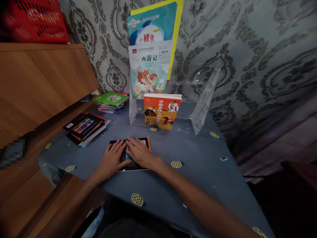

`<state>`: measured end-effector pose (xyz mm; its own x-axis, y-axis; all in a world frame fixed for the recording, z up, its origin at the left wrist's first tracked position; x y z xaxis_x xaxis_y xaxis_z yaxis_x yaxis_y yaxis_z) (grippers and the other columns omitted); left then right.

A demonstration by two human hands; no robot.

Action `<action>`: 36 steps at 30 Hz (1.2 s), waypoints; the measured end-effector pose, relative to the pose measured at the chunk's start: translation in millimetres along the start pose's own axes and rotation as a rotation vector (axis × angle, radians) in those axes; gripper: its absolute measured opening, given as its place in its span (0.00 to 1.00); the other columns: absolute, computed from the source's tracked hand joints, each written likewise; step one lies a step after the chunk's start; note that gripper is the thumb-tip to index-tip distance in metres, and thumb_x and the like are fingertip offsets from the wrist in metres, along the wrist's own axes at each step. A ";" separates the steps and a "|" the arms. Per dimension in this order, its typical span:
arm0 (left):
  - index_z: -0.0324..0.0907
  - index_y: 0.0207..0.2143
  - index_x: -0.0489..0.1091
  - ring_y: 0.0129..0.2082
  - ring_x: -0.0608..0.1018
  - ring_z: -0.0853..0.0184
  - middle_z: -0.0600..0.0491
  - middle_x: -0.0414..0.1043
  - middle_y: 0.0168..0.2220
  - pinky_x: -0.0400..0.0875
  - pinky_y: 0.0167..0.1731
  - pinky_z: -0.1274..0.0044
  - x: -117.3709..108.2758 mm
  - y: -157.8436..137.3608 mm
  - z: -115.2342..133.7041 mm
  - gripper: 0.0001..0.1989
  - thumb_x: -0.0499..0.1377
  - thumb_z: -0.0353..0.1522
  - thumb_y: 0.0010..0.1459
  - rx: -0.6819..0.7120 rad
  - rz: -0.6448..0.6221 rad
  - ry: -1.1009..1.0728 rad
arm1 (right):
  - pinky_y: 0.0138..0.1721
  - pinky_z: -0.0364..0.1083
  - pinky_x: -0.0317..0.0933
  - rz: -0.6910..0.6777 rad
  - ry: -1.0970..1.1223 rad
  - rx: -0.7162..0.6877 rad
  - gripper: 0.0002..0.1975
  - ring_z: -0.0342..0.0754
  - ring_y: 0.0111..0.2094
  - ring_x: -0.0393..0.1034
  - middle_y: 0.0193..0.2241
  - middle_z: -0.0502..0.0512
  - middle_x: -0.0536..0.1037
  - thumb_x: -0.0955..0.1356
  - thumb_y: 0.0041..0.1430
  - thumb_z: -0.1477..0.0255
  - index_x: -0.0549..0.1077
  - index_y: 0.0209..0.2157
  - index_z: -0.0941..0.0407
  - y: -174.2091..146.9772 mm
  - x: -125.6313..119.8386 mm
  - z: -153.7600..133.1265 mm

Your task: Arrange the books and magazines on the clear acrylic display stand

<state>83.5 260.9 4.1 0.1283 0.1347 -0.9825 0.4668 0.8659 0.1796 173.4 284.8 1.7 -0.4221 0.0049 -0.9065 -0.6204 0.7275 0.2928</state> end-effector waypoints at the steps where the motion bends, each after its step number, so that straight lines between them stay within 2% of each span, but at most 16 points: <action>1: 0.36 0.66 0.57 0.69 0.58 0.49 0.37 0.57 0.68 0.56 0.64 0.51 2.3 -0.1 -5.4 0.37 0.53 0.51 0.64 -0.031 -0.005 0.020 | 0.66 0.59 0.54 -0.018 -0.044 0.029 0.25 0.56 0.67 0.57 0.65 0.69 0.64 0.58 0.72 0.66 0.65 0.63 0.64 0.8 1.0 1.3; 5: 0.34 0.67 0.57 0.70 0.56 0.45 0.35 0.54 0.69 0.58 0.62 0.49 4.6 -2.2 -17.5 0.42 0.50 0.56 0.62 -0.129 -0.015 0.080 | 0.68 0.61 0.48 -0.037 -0.176 0.212 0.31 0.60 0.68 0.53 0.66 0.73 0.60 0.60 0.70 0.60 0.63 0.64 0.68 -2.7 -2.1 10.1; 10: 0.30 0.66 0.57 0.70 0.55 0.46 0.32 0.53 0.69 0.58 0.62 0.50 3.7 -6.0 -19.6 0.41 0.47 0.54 0.65 -0.208 -0.019 0.123 | 0.68 0.63 0.46 -0.011 -0.236 0.382 0.35 0.63 0.69 0.50 0.66 0.74 0.59 0.59 0.70 0.56 0.60 0.65 0.70 -17.5 -5.8 18.3; 13: 0.30 0.65 0.57 0.70 0.55 0.46 0.31 0.53 0.69 0.58 0.62 0.50 3.8 -7.3 -19.4 0.39 0.46 0.53 0.66 -0.223 -0.003 0.114 | 0.67 0.64 0.46 0.016 -0.226 0.438 0.36 0.64 0.70 0.47 0.67 0.75 0.56 0.58 0.70 0.55 0.59 0.66 0.70 -32.7 -3.8 22.2; 19: 0.31 0.64 0.59 0.69 0.58 0.44 0.29 0.57 0.66 0.59 0.61 0.48 -1.0 -9.2 -18.1 0.37 0.46 0.52 0.67 -0.212 0.091 0.057 | 0.67 0.63 0.50 0.112 -0.144 0.341 0.37 0.65 0.71 0.42 0.68 0.77 0.54 0.59 0.69 0.54 0.59 0.66 0.70 -63.1 -0.5 11.7; 23: 0.29 0.64 0.60 0.68 0.59 0.43 0.29 0.58 0.66 0.61 0.61 0.52 0.1 -9.9 -17.9 0.37 0.49 0.51 0.66 -0.209 0.106 0.025 | 0.67 0.65 0.51 0.155 -0.113 0.294 0.35 0.64 0.71 0.43 0.68 0.75 0.55 0.59 0.70 0.55 0.58 0.67 0.67 -78.6 2.2 2.5; 27: 0.31 0.63 0.61 0.69 0.57 0.46 0.33 0.59 0.66 0.62 0.63 0.55 0.9 -9.6 -17.3 0.34 0.50 0.49 0.67 -0.183 0.125 -0.030 | 0.66 0.64 0.54 0.164 -0.137 0.261 0.35 0.63 0.70 0.44 0.68 0.73 0.56 0.60 0.69 0.54 0.59 0.66 0.65 -90.7 5.3 -5.8; 32: 0.32 0.64 0.59 0.70 0.55 0.48 0.35 0.57 0.68 0.59 0.64 0.55 2.6 -11.7 -14.0 0.34 0.50 0.49 0.67 -0.120 0.090 -0.120 | 0.63 0.62 0.59 0.203 -0.196 0.217 0.31 0.62 0.70 0.48 0.68 0.72 0.58 0.60 0.70 0.59 0.60 0.66 0.65 -112.0 6.8 -18.4; 36: 0.33 0.66 0.57 0.71 0.53 0.49 0.36 0.55 0.69 0.59 0.65 0.56 2.0 -17.3 -4.0 0.35 0.51 0.49 0.67 -0.050 0.033 -0.151 | 0.61 0.61 0.62 0.266 -0.266 0.170 0.31 0.62 0.69 0.49 0.68 0.70 0.56 0.60 0.70 0.59 0.59 0.67 0.62 -137.3 3.3 -37.7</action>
<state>72.2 248.1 -1.2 0.2752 0.0928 -0.9569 0.4163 0.8856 0.2057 232.3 159.1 -30.0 -0.3535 0.3695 -0.8593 -0.3848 0.7799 0.4937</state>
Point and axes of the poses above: each hand's wrist, its own y-axis towards the middle knuckle, its own x-axis out of the palm, z = x × y, the point moved 9 cm from there along y, towards the middle knuckle
